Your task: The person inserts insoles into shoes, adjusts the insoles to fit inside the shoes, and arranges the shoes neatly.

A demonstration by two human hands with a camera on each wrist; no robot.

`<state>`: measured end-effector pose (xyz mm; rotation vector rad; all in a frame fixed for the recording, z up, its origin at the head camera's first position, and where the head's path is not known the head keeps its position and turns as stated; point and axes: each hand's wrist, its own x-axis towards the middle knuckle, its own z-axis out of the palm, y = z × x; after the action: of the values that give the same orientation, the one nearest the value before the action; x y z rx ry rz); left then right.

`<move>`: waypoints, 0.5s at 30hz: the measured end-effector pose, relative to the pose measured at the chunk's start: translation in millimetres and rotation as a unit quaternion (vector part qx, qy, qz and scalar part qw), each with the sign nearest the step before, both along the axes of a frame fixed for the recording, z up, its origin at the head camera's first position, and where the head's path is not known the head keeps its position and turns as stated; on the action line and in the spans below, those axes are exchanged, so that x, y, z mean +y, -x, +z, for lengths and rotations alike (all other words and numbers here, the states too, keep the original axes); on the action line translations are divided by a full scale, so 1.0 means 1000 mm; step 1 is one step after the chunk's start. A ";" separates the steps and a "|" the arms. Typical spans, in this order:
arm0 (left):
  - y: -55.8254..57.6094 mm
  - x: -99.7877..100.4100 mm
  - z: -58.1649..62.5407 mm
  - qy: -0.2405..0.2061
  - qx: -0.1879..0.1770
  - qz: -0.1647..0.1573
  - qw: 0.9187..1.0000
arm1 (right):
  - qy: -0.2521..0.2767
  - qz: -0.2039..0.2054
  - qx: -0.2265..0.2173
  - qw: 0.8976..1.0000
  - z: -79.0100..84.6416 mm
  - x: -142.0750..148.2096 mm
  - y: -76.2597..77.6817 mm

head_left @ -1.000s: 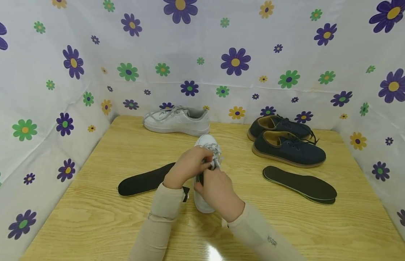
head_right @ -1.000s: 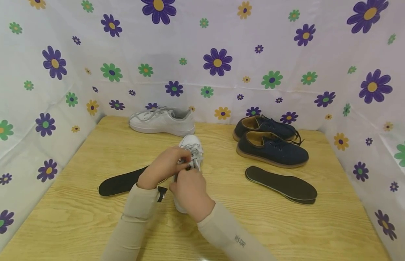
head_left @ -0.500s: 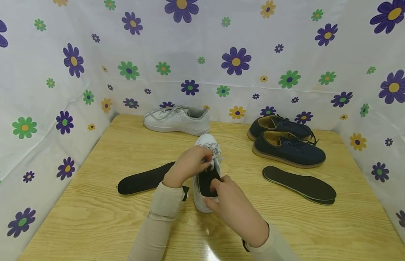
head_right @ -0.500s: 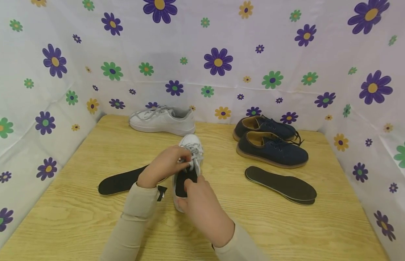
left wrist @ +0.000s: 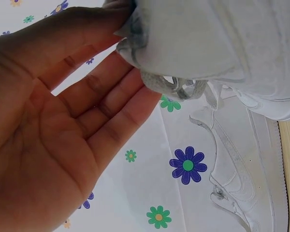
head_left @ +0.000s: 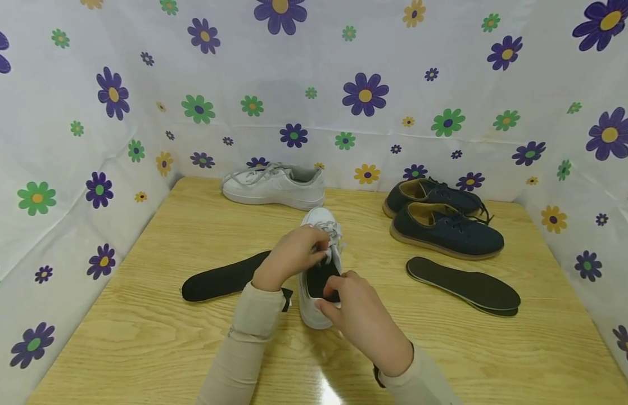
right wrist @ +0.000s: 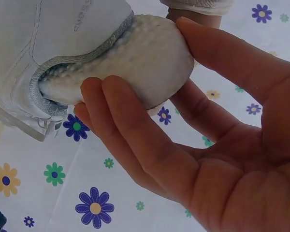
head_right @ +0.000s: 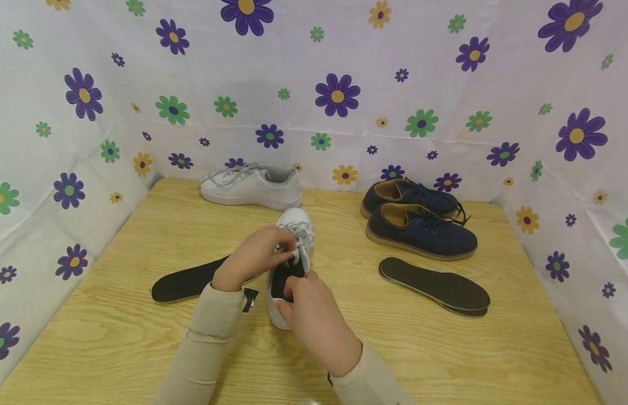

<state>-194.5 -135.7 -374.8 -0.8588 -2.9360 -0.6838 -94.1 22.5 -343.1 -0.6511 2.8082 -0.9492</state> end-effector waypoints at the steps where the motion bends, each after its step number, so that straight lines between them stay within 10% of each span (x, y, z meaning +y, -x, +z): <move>1: 0.000 0.000 0.000 -0.001 0.000 -0.001 1.000 | 0.001 0.000 -0.001 1.000 -0.001 0.000 0.001; 15: -0.001 0.001 0.000 -0.004 -0.002 0.000 1.000 | -0.006 -0.007 -0.001 1.000 -0.006 -0.004 0.009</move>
<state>-193.2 -134.8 -374.6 -0.8566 -2.9344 -0.6987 -102.8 18.8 -349.5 -0.6281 2.8184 -0.9347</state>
